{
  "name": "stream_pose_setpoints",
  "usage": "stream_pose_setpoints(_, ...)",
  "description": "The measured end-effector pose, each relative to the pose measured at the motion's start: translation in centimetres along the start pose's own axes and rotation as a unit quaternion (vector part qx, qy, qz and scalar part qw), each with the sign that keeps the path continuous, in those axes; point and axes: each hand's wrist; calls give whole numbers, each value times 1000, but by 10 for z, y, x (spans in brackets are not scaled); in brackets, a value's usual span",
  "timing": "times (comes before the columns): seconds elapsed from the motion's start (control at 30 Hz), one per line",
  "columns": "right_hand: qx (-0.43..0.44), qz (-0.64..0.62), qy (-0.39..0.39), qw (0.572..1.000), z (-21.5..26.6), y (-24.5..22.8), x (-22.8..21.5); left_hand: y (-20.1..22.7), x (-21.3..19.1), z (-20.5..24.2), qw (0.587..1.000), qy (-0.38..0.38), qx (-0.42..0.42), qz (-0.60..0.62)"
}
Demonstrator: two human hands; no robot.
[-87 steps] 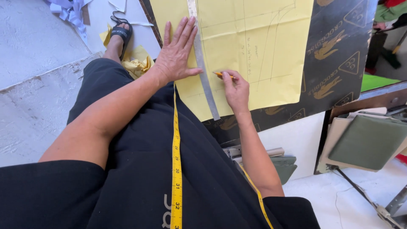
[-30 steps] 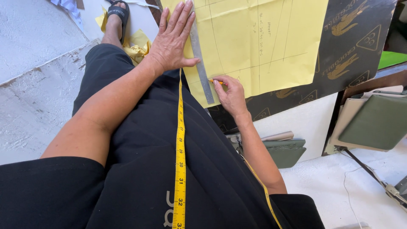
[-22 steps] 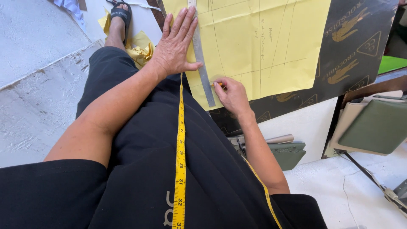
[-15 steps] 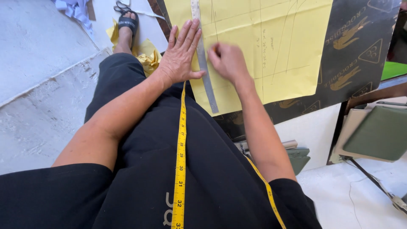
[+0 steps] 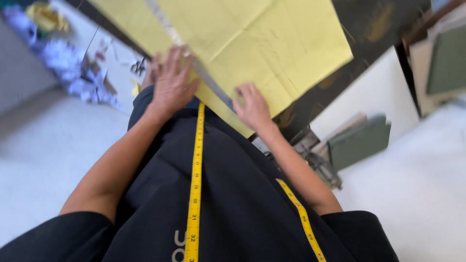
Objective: The person measures a large piece of yellow fabric using a tape measure and a metal ruler, marking lines with a pencil. They then use scissors to cut the fabric along the marked lines.
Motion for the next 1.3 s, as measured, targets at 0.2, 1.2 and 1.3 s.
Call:
stream_pose_setpoints(0.2, 253, 130, -78, 956, 119, -12, 47, -87, -2, -25, 984, -3, 174, 28)
stream_pose_setpoints(1.2, 596, 86, 512, 612, 205, 8, 187, -358, -129, -275, 981, 94, 144, -89)
stream_pose_setpoints(1.3, 602, 11, 482, 637, 194, 3, 152, -327, -151, -271, 995, -36, 56, -81)
Point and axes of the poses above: each hand's wrist, its own z-axis away from the middle knuckle, its own x-axis out of the palm, y = z × x, and after that the axes turned 1 degree about z, right-handed
